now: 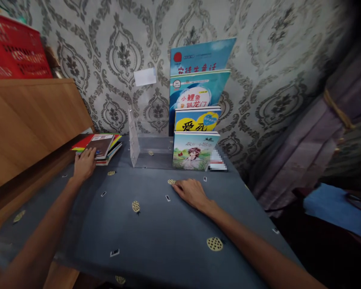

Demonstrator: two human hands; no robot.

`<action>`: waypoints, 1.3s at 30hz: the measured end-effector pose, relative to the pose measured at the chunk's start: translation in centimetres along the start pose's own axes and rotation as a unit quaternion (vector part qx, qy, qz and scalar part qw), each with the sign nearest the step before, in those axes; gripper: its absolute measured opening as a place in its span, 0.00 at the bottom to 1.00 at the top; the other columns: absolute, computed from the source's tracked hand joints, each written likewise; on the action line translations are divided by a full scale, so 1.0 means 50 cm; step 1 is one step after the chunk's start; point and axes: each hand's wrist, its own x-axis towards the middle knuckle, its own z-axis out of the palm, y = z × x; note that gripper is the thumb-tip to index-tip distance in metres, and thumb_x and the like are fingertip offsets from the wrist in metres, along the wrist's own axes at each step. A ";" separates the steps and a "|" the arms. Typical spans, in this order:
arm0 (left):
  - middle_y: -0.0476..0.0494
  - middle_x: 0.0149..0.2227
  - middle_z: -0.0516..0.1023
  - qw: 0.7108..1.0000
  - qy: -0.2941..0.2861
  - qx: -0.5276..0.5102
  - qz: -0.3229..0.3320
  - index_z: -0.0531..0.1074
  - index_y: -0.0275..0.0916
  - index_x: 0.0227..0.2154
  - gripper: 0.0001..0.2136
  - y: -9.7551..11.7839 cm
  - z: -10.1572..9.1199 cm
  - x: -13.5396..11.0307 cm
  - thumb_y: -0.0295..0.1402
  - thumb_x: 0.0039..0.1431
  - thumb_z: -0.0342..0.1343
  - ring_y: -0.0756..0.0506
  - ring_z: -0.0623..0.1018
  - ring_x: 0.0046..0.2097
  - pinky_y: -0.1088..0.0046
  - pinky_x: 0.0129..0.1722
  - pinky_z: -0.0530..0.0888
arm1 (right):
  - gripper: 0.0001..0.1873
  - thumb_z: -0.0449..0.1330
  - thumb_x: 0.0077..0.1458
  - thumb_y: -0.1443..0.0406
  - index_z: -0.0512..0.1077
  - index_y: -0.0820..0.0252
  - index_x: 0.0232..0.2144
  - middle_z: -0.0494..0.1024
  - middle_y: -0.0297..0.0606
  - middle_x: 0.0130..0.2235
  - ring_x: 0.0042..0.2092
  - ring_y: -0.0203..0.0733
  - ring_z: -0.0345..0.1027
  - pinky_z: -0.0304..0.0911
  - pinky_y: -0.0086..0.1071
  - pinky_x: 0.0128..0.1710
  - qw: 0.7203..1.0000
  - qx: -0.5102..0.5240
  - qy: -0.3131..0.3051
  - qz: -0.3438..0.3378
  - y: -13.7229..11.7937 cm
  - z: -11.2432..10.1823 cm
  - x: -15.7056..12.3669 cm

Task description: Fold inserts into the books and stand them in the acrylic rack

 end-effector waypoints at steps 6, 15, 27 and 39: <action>0.30 0.67 0.63 1.000 -0.005 0.018 0.021 0.59 0.38 0.67 0.27 0.003 0.007 -0.010 0.28 0.66 0.38 0.33 0.61 0.69 0.51 0.64 0.59 | 0.24 0.46 0.70 0.56 0.81 0.56 0.38 0.84 0.45 0.38 0.42 0.51 0.78 0.55 0.33 0.33 1.000 -0.009 -0.008 0.007 -0.004 -0.003 0.001; 0.30 0.67 0.64 0.998 -0.002 0.050 0.048 0.60 0.37 0.67 0.26 0.019 0.001 -0.061 0.28 0.67 0.36 0.33 0.62 0.69 0.53 0.63 0.63 | 0.23 0.47 0.70 0.56 0.81 0.56 0.37 0.84 0.44 0.38 0.42 0.49 0.78 0.53 0.33 0.32 1.000 -0.004 -0.005 0.006 -0.002 -0.001 0.000; 0.22 0.62 0.69 0.989 0.037 0.044 0.134 0.69 0.25 0.59 0.24 0.104 0.013 -0.224 0.26 0.63 0.41 0.31 0.71 0.63 0.51 0.56 0.72 | 0.23 0.48 0.70 0.56 0.80 0.57 0.35 0.84 0.43 0.36 0.39 0.48 0.78 0.50 0.32 0.30 1.000 -0.005 0.004 0.006 -0.001 0.004 0.003; 0.32 0.56 0.78 0.960 0.019 0.072 0.270 0.74 0.34 0.55 0.21 0.199 -0.041 -0.380 0.24 0.63 0.45 0.36 0.79 0.54 0.61 0.46 0.77 | 0.23 0.48 0.70 0.56 0.81 0.56 0.36 0.84 0.44 0.36 0.38 0.48 0.77 0.52 0.32 0.31 1.000 0.001 0.012 0.004 0.002 0.013 0.008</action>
